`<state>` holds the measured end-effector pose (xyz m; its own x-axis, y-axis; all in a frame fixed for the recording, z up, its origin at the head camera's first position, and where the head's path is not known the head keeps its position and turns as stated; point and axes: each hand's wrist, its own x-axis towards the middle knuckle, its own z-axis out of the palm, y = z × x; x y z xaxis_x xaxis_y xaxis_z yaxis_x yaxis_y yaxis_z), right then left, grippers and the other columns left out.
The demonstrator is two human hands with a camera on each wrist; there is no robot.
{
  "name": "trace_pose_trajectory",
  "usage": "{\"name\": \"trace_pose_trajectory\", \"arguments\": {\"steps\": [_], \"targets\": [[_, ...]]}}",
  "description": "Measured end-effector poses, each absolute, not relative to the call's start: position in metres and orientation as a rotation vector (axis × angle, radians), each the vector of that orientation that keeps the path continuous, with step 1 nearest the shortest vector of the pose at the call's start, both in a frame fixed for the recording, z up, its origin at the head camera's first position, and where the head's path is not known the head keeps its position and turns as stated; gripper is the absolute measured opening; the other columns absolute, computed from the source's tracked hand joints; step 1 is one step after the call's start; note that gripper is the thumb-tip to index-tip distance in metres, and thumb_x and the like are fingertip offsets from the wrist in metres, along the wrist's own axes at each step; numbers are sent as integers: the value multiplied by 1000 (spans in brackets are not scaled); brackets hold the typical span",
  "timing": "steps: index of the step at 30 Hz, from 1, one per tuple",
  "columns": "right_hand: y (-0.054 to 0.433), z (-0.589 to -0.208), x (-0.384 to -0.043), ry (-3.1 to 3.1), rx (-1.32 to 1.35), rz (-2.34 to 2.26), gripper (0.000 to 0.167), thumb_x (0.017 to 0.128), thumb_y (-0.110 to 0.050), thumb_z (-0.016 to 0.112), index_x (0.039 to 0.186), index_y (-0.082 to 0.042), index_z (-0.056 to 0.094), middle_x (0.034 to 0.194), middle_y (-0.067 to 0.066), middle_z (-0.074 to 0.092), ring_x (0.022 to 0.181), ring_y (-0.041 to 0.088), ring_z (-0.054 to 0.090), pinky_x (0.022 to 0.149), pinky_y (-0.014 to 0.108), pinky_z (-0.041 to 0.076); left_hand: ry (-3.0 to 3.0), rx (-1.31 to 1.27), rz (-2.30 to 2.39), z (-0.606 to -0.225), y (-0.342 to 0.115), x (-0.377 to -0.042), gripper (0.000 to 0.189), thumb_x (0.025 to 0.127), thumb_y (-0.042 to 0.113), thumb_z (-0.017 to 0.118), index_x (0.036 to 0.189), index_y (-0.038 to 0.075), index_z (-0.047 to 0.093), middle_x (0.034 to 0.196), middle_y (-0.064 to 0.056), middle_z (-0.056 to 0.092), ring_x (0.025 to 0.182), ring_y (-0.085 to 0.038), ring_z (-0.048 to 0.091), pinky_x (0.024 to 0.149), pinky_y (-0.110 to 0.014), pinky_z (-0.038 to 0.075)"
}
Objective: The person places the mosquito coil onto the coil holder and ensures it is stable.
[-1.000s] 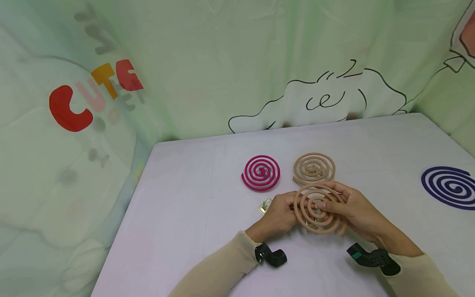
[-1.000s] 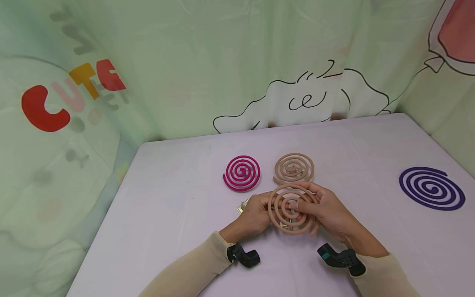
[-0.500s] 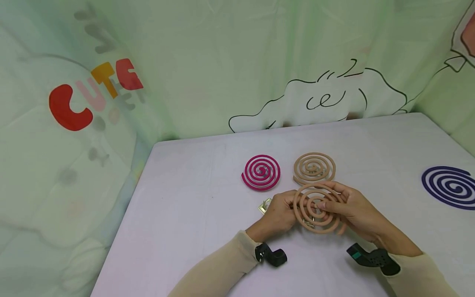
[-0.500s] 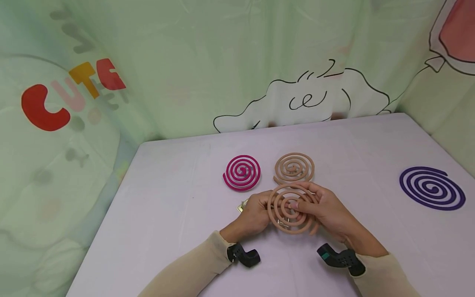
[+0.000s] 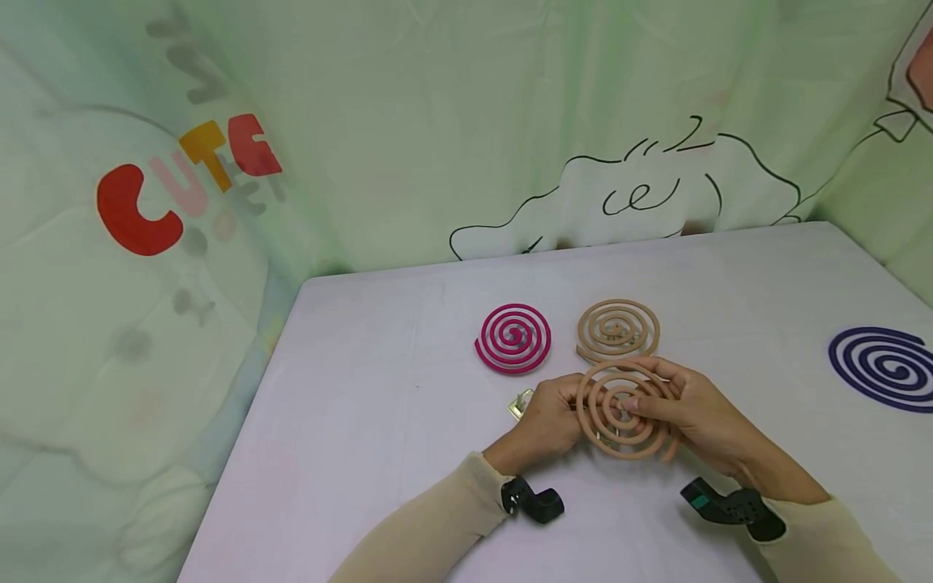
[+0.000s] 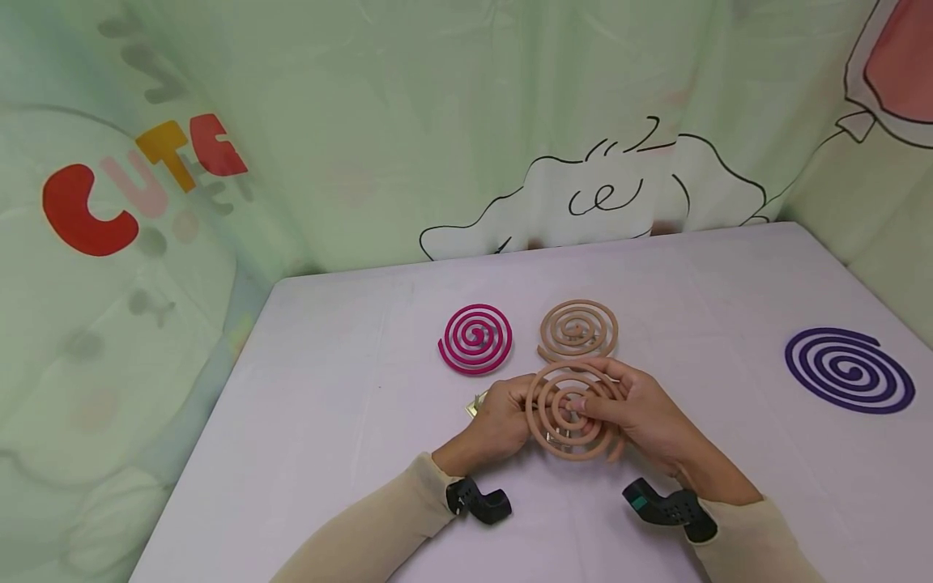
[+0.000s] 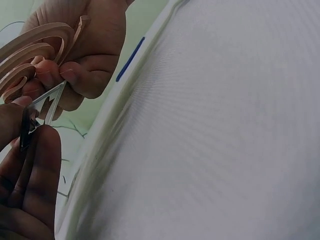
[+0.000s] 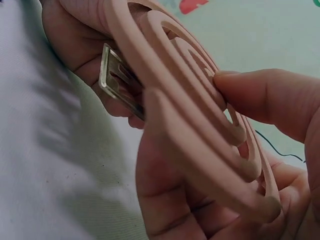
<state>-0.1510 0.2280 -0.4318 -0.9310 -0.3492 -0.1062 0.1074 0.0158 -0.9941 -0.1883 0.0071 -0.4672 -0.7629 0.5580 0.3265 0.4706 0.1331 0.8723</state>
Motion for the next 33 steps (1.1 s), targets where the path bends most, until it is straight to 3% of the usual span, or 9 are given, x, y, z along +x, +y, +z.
{"name": "trace_pose_trajectory", "arguments": {"steps": [22, 33], "targets": [[230, -433, -151, 1949, -294, -1996, 45, 103, -2, 60, 139, -29, 55, 96, 4, 72, 58, 14, 62, 40, 36, 52, 2266, 1032, 1738, -467, 7, -188, 10, 90, 7, 79, 98, 0, 79, 99, -12, 74, 83, 7, 51, 70, -10, 45], [229, -435, -151, 1937, -271, -1990, 43, 103, -3, 61, 137, -29, 54, 88, 3, 71, 61, 14, 65, 40, 36, 53, 2238, 1030, 1760, -467, 7, -188, 8, 91, 4, 77, 96, -2, 79, 93, -13, 72, 78, 7, 49, 66, -11, 43]]}}
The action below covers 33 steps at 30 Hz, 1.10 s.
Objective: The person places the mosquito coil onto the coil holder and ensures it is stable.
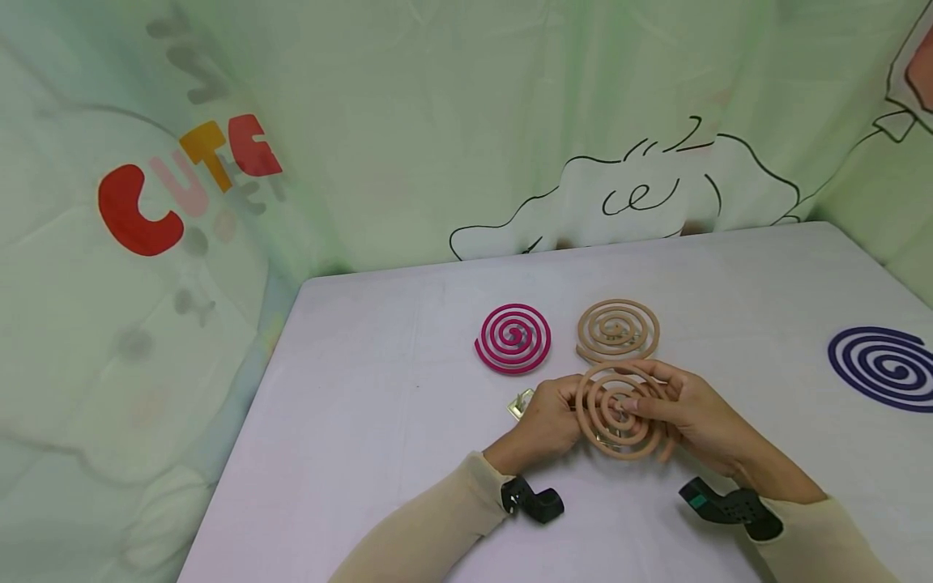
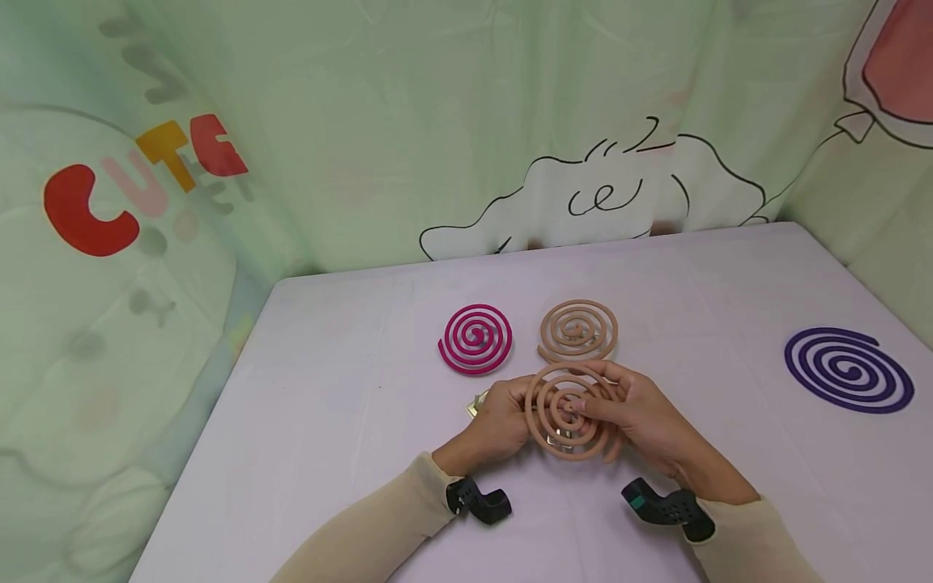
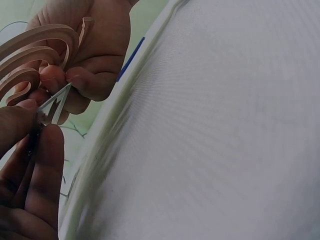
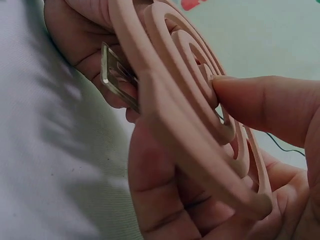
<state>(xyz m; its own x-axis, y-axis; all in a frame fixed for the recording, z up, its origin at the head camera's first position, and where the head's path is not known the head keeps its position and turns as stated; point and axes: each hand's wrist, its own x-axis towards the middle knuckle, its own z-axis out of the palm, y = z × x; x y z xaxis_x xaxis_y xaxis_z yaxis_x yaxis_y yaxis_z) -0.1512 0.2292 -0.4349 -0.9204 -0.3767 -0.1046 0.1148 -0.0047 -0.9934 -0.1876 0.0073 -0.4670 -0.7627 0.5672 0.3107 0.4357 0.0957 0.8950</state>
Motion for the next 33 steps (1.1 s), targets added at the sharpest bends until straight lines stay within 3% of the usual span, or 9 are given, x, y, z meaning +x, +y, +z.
{"name": "trace_pose_trajectory", "arguments": {"steps": [3, 9, 16, 24, 33], "targets": [[230, -435, -151, 1942, -263, -1972, 43, 103, -4, 61, 138, -28, 53, 85, 4, 71, 61, 14, 65, 40, 36, 53, 2218, 1026, 1768, -468, 7, -187, 7, 91, 2, 77, 96, -2, 78, 92, -14, 72, 77, 7, 49, 66, -11, 43], [232, -438, -152, 1996, -237, -1940, 44, 104, -5, 61, 136, -35, 57, 105, 1, 75, 59, 15, 64, 39, 36, 52, 2156, 932, 1773, -468, 8, -187, 8, 91, 2, 77, 97, -3, 76, 86, -13, 70, 73, 6, 46, 63, -12, 41], [233, -441, -154, 2012, -187, -1891, 43, 104, -8, 62, 139, -33, 54, 91, 3, 72, 59, 13, 63, 40, 35, 52, 2234, 887, 1669, -468, 8, -187, 7, 91, 8, 79, 94, 2, 76, 76, 5, 61, 68, 5, 44, 58, -13, 39], [233, -443, -153, 2019, -210, -1877, 42, 104, -8, 62, 138, -32, 55, 86, 3, 71, 61, 14, 64, 40, 36, 52, 2325, 900, 1570, -465, 8, -186, 7, 93, 9, 78, 88, 6, 72, 79, 6, 57, 71, 5, 44, 60, -12, 40], [232, -443, -154, 1936, -248, -1907, 38, 103, -7, 62, 135, -28, 56, 79, 4, 70, 63, 13, 66, 41, 36, 53, 2344, 929, 1557, -466, 8, -187, 8, 91, 6, 78, 85, 5, 73, 71, 7, 55, 66, 5, 42, 56, -12, 37]]}}
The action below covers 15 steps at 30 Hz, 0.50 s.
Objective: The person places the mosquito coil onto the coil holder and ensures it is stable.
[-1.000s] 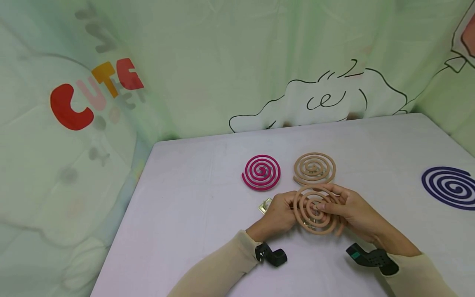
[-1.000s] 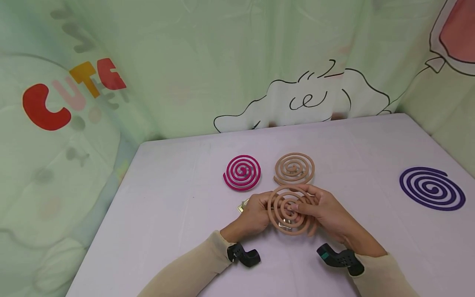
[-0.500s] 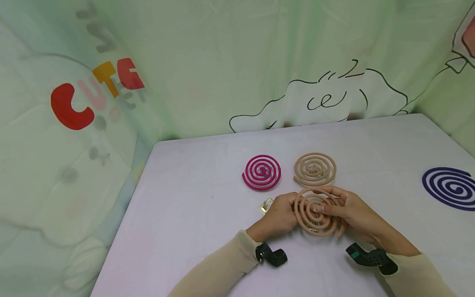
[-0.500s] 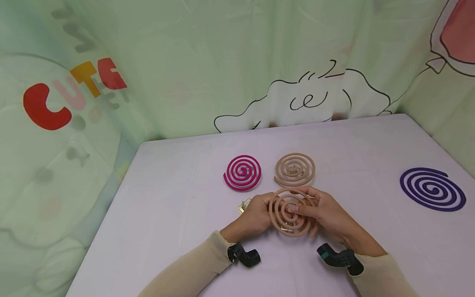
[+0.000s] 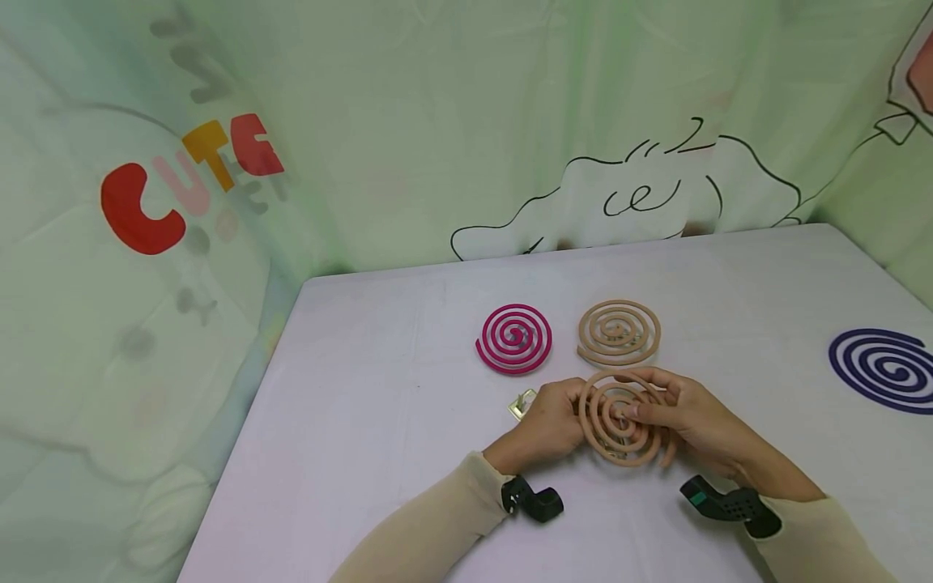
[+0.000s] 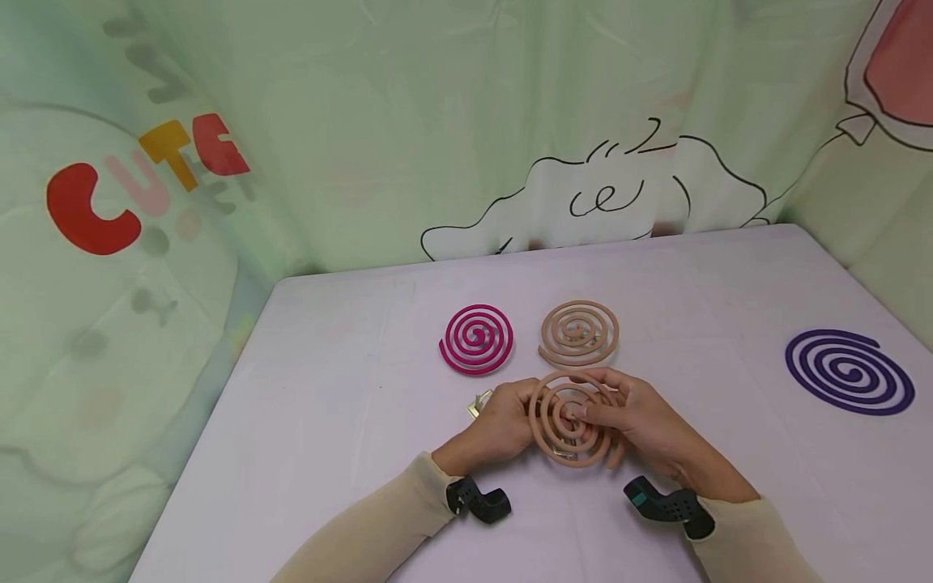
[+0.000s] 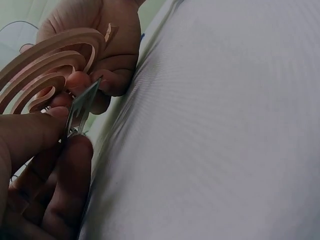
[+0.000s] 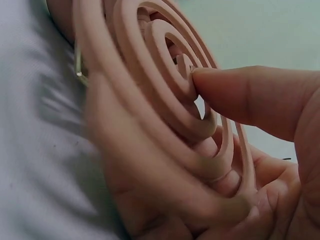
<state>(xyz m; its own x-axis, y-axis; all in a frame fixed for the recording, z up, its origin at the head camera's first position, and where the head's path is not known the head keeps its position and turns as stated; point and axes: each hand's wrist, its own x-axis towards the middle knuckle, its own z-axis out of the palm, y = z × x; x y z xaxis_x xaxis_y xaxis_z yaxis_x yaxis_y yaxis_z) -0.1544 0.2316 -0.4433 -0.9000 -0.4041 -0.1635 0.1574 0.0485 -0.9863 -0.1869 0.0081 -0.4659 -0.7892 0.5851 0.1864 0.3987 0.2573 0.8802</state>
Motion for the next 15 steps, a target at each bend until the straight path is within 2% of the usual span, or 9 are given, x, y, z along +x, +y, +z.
{"name": "trace_pose_trajectory", "arguments": {"steps": [5, 15], "targets": [[232, -445, -155, 1884, -277, -1926, 38, 104, -6, 61, 138, -18, 53, 79, 5, 71, 65, 13, 68, 42, 37, 54, 2418, 1013, 1537, -469, 8, -189, 12, 90, 9, 80, 79, 7, 74, 69, 7, 54, 65, 7, 41, 55, -11, 36], [233, -445, -155, 1910, -238, -1891, 39, 104, -8, 63, 140, -18, 53, 80, 5, 72, 67, 13, 68, 44, 35, 54, 2376, 969, 1529, -465, 6, -189, 12, 89, 9, 81, 80, 6, 74, 66, 8, 53, 63, 6, 41, 55, -12, 35]]}}
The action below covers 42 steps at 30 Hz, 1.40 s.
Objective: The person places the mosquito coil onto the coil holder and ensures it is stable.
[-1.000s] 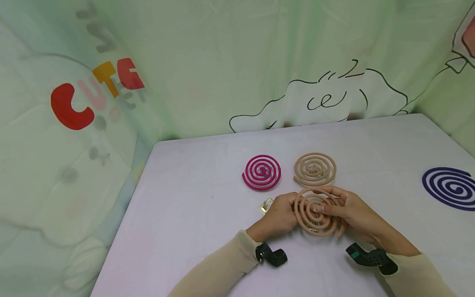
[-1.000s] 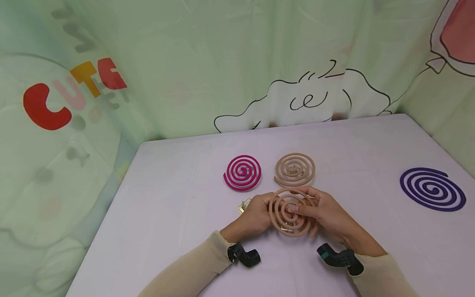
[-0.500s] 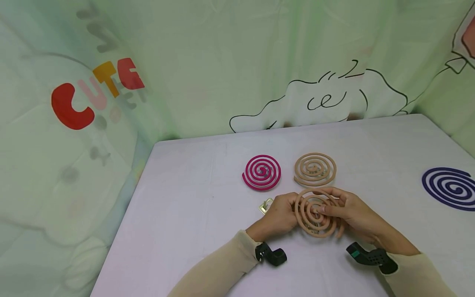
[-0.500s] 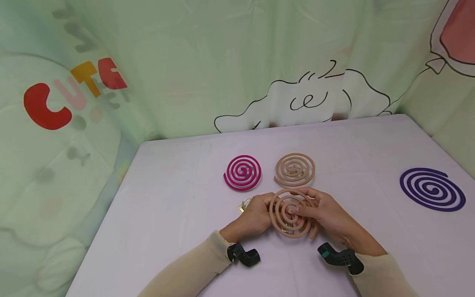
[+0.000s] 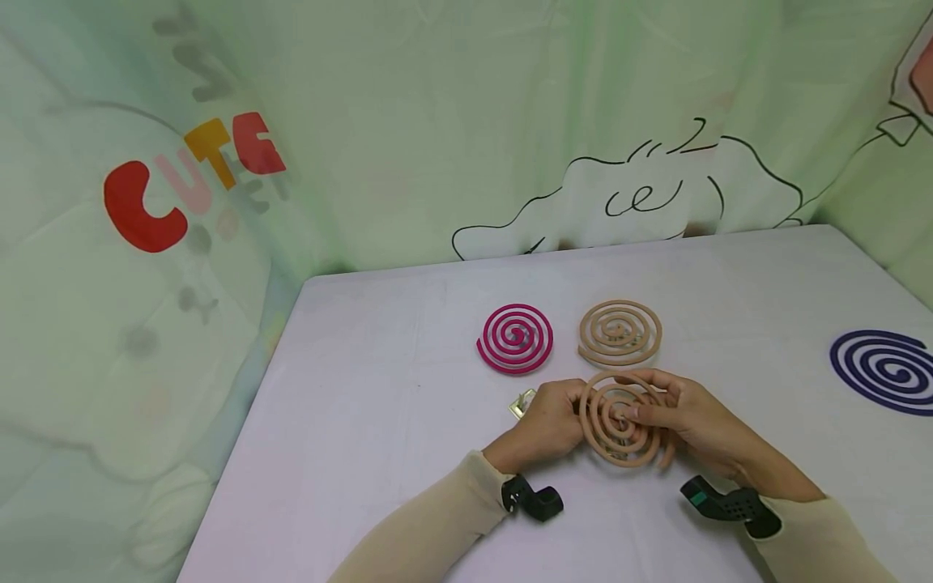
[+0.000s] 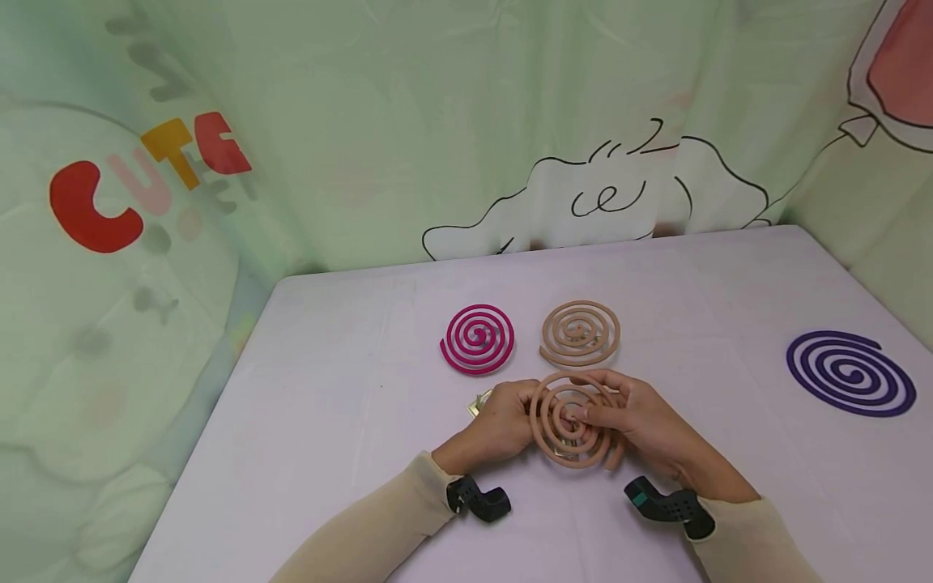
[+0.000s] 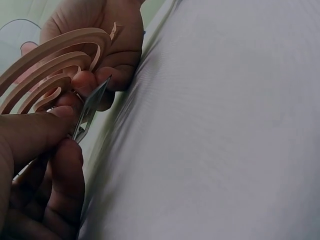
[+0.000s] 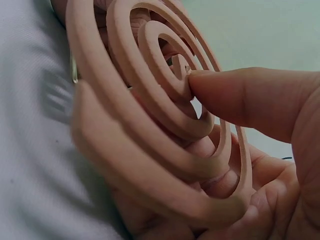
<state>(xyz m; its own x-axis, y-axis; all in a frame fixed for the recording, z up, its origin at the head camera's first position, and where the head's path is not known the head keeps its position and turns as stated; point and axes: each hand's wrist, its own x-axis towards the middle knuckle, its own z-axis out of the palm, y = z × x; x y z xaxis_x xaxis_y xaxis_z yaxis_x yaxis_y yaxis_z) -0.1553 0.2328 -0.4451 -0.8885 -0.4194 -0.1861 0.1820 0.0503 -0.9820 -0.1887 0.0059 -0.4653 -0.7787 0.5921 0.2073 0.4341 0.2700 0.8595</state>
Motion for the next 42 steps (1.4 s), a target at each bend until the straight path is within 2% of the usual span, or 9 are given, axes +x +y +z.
{"name": "trace_pose_trajectory", "arguments": {"steps": [6, 11, 15, 21, 28, 32, 35, 38, 42], "targets": [[233, -445, -156, 1935, -222, -1868, 47, 104, -10, 63, 148, -7, 46, 78, 6, 71, 66, 15, 67, 44, 37, 55, 2304, 906, 1530, -464, 6, -190, 6, 90, 8, 80, 90, 5, 75, 68, 8, 60, 66, 6, 44, 58, -12, 39], [233, -445, -156, 1950, -190, -1852, 52, 103, -11, 64, 150, -2, 43, 78, 5, 70, 64, 15, 67, 45, 39, 55, 2260, 879, 1523, -462, 4, -191, 19, 92, 4, 77, 110, 7, 75, 92, 3, 74, 81, 7, 51, 75, -11, 46], [233, -445, -156, 1952, -192, -1847, 51, 103, -11, 65, 148, -2, 43, 78, 5, 71, 63, 16, 67, 46, 41, 57, 2252, 874, 1483, -461, 1, -194, 26, 96, 2, 70, 121, 8, 73, 107, 0, 77, 87, 7, 52, 81, -11, 46], [233, -445, -156, 1910, -220, -1865, 45, 103, -9, 64, 144, -8, 46, 79, 7, 72, 64, 18, 70, 48, 45, 58, 2248, 850, 1478, -463, -1, -199, 31, 103, 3, 58, 131, 10, 69, 112, -1, 74, 90, 4, 53, 83, -13, 46], [233, -443, -156, 1943, -193, -1825, 62, 103, -11, 64, 152, 10, 31, 81, 9, 71, 66, 19, 69, 51, 47, 59, 1978, 600, 1713, -463, 0, -199, 38, 104, -1, 43, 136, 3, 63, 113, -10, 75, 88, 0, 64, 76, -18, 53], [233, -443, -156, 1944, -184, -1814, 65, 103, -11, 64, 152, 12, 28, 82, 10, 71, 67, 20, 70, 53, 48, 60, 1860, 502, 1821, -464, 1, -198, 40, 105, 0, 39, 138, 1, 61, 116, -15, 74, 91, -5, 68, 76, -21, 57], [232, -443, -156, 1948, -169, -1817, 65, 103, -10, 65, 151, 12, 29, 82, 10, 72, 68, 20, 70, 53, 47, 60, 1833, 447, 1866, -462, 2, -196, 39, 108, 8, 37, 137, 2, 61, 116, -15, 73, 92, -9, 69, 76, -24, 58], [231, -443, -156, 1956, -156, -1820, 65, 102, -10, 66, 151, 13, 28, 83, 9, 72, 68, 20, 70, 53, 45, 60, 1913, 459, 1845, -461, 2, -195, 38, 110, 19, 40, 137, 4, 61, 112, -11, 72, 90, -6, 65, 76, -23, 55], [231, -443, -156, 1960, -144, -1816, 67, 102, -10, 66, 151, 12, 27, 83, 9, 71, 67, 19, 69, 53, 44, 60, 2090, 579, 1714, -460, 2, -192, 40, 104, 22, 58, 143, 12, 58, 105, 1, 70, 86, 1, 60, 77, -19, 49]]}}
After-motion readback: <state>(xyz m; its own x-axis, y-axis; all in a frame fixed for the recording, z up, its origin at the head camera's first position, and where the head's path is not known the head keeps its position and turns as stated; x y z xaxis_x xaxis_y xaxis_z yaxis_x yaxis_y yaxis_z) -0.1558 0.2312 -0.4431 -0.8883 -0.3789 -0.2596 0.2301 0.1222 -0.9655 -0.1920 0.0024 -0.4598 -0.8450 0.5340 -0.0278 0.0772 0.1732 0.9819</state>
